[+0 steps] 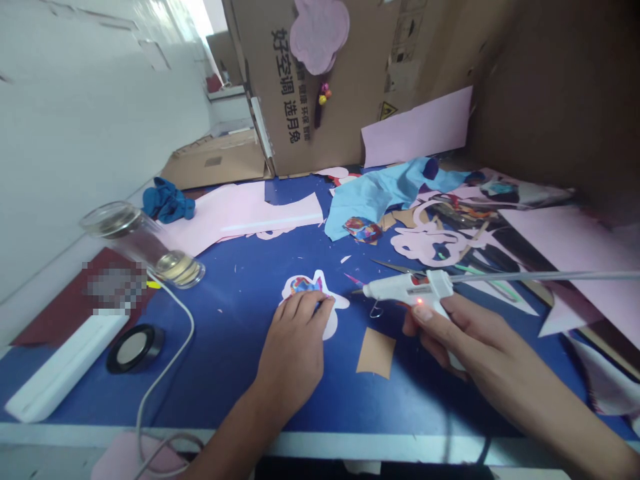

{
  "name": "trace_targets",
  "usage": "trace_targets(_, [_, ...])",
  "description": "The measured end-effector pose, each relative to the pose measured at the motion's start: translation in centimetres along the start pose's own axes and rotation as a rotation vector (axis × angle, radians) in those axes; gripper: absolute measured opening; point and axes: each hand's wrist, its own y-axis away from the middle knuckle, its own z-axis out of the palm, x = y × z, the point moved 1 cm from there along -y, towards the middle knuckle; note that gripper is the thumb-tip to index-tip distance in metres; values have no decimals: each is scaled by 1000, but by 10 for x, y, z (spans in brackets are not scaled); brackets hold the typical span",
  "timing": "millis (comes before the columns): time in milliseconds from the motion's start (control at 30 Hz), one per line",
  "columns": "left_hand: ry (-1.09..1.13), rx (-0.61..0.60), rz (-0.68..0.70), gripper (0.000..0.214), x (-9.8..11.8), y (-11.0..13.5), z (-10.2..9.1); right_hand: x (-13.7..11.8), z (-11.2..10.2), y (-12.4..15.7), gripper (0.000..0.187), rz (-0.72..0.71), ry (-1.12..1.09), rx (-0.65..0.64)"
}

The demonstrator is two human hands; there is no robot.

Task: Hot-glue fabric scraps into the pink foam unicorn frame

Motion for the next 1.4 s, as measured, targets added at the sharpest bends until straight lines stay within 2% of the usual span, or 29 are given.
trace_targets(367, [-38, -18, 25, 61, 2, -1, -4, 8, 0, 1, 58, 46, -82, 0])
trace_targets(500, [-9, 41, 34, 58, 4, 0, -5, 13, -1, 0, 57, 79, -121, -14])
trace_targets(667, [30, 156, 47, 45, 2, 5, -2, 18, -1, 1, 58, 104, -155, 24])
trace_targets(867, [47, 154, 120, 40, -2, 5, 3, 25, -2, 0, 58, 112, -197, 34])
trace_targets(1133, [-136, 141, 176, 39, 5, 2, -1, 31, -2, -1, 55, 151, -236, 43])
trace_targets(1400, [-451, 40, 343, 26, 16, -3, -6, 33, -1, -2, 55, 128, -263, 40])
